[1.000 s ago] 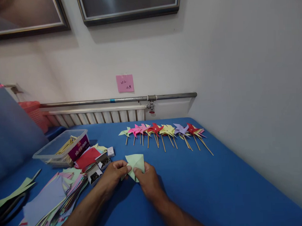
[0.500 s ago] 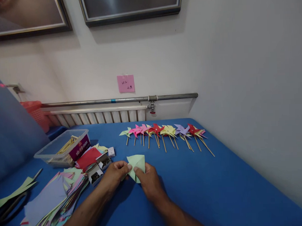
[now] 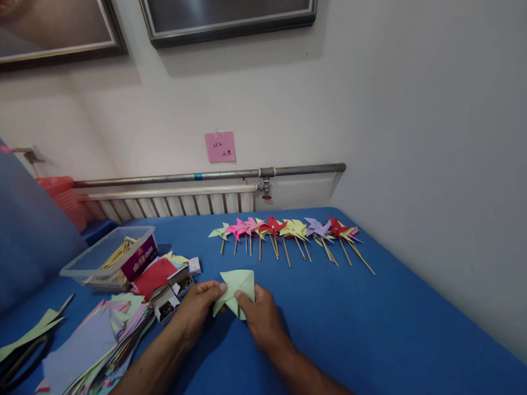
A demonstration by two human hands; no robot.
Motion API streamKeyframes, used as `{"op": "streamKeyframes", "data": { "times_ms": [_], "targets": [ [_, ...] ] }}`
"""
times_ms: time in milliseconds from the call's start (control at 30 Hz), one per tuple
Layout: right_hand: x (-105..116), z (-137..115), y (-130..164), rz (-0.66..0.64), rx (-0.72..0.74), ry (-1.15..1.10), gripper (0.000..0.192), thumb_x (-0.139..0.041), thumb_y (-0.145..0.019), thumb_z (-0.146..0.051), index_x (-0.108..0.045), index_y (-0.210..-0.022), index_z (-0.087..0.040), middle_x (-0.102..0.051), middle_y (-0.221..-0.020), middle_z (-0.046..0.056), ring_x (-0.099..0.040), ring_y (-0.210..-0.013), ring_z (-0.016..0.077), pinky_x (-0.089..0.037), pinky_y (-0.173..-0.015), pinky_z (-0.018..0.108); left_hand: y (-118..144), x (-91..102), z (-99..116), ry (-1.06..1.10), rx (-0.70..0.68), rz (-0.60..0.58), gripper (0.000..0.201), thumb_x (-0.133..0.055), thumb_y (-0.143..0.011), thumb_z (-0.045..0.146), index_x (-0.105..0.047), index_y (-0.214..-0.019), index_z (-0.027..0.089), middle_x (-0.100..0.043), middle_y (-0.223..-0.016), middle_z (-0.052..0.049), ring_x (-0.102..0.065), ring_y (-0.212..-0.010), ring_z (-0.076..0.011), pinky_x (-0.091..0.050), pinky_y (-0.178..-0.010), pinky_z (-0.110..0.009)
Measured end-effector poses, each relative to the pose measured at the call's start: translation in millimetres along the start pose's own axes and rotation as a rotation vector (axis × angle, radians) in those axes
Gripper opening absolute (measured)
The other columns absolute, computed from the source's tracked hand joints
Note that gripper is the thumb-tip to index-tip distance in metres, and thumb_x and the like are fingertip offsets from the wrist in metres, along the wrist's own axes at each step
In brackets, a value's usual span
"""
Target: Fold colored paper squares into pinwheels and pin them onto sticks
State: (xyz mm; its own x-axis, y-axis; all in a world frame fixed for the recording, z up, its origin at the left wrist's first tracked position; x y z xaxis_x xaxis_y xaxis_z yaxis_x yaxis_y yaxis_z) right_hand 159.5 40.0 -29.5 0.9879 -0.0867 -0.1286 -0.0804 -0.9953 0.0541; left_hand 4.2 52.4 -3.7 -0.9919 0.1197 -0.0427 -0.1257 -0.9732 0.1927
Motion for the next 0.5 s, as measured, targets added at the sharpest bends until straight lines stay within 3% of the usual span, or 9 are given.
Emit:
{"op": "streamKeyframes", "data": {
  "times_ms": [500],
  "targets": [
    [1.6, 4.8, -0.9, 0.001, 0.001, 0.019, 0.037, -0.083, -0.074, -0.047, -0.083, -0.092, -0.015, -0.079, -0.075, 0.005, -0.065, -0.063, 0.0207, -0.049, -0.060, 0.029, -5.3, 0.2, -0.8, -0.087, -0.076, 0.020, 0.048, -0.088, -0.058, 0.060, -0.065, -0.063, 0.019, -0.058, -0.054, 0.002, -0.043, -0.052, -0.0109, -0.027, -0.056, -0.026]
  ]
}}
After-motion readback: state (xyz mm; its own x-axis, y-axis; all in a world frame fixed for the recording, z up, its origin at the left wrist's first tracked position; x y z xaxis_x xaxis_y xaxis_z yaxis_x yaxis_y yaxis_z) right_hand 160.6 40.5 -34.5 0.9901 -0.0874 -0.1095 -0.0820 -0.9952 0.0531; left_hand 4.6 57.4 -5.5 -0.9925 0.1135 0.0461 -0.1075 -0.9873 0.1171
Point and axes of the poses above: each hand's wrist, its own y-axis away from the middle knuckle, its own x-axis out of the back of the hand, z = x × y, the point moved 7 cm from there along -y, towards the middle knuckle
